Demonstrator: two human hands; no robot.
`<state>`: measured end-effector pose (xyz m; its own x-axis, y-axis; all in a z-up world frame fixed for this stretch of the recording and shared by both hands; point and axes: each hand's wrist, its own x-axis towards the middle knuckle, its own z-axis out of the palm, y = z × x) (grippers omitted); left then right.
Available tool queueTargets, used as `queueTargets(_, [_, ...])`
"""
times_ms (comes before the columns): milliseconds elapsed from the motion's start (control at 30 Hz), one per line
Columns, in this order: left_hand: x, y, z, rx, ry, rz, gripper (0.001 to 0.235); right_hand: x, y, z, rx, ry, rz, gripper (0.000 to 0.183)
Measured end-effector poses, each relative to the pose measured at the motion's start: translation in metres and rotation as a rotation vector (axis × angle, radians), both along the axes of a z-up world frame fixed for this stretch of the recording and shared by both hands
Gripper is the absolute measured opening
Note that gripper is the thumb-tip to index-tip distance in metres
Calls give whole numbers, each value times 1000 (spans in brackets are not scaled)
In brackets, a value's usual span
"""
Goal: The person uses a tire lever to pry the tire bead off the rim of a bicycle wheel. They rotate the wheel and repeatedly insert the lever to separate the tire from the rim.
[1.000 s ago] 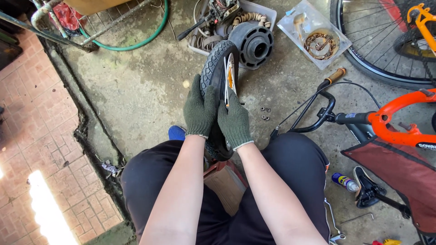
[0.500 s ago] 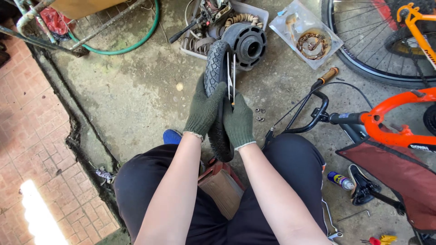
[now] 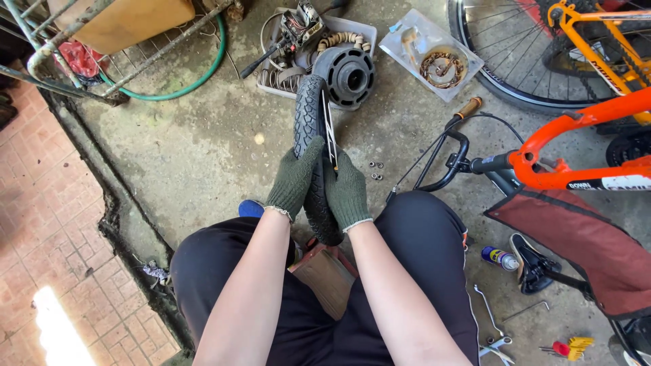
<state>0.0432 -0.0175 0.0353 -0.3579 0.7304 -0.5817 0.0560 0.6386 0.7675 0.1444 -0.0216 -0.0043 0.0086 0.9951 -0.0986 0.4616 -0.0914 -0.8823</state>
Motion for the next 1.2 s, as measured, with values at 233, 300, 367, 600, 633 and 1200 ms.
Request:
queueTargets(233, [-6, -5, -9, 36, -66, 62, 88, 9, -10, 14, 137, -5, 12, 15])
queueTargets(300, [-7, -6, -10, 35, -53, 59, 85, 11, -11, 8, 136, -7, 1, 17])
queueTargets(367, [-8, -8, -7, 43, 22, 69, 79, 12, -11, -2, 138, -67, -18, 21])
queueTargets(600, [-25, -12, -34, 12, 151, 97, 82, 1, -18, -4, 208, -127, -5, 22])
queueTargets(633, [-27, -12, -35, 43, 179, 93, 79, 0, -19, -5, 220, -163, -2, 23])
queueTargets(1200, [-1, 9, -42, 20, -351, 312, 77, 32, 15, 7, 73, -28, 111, 21])
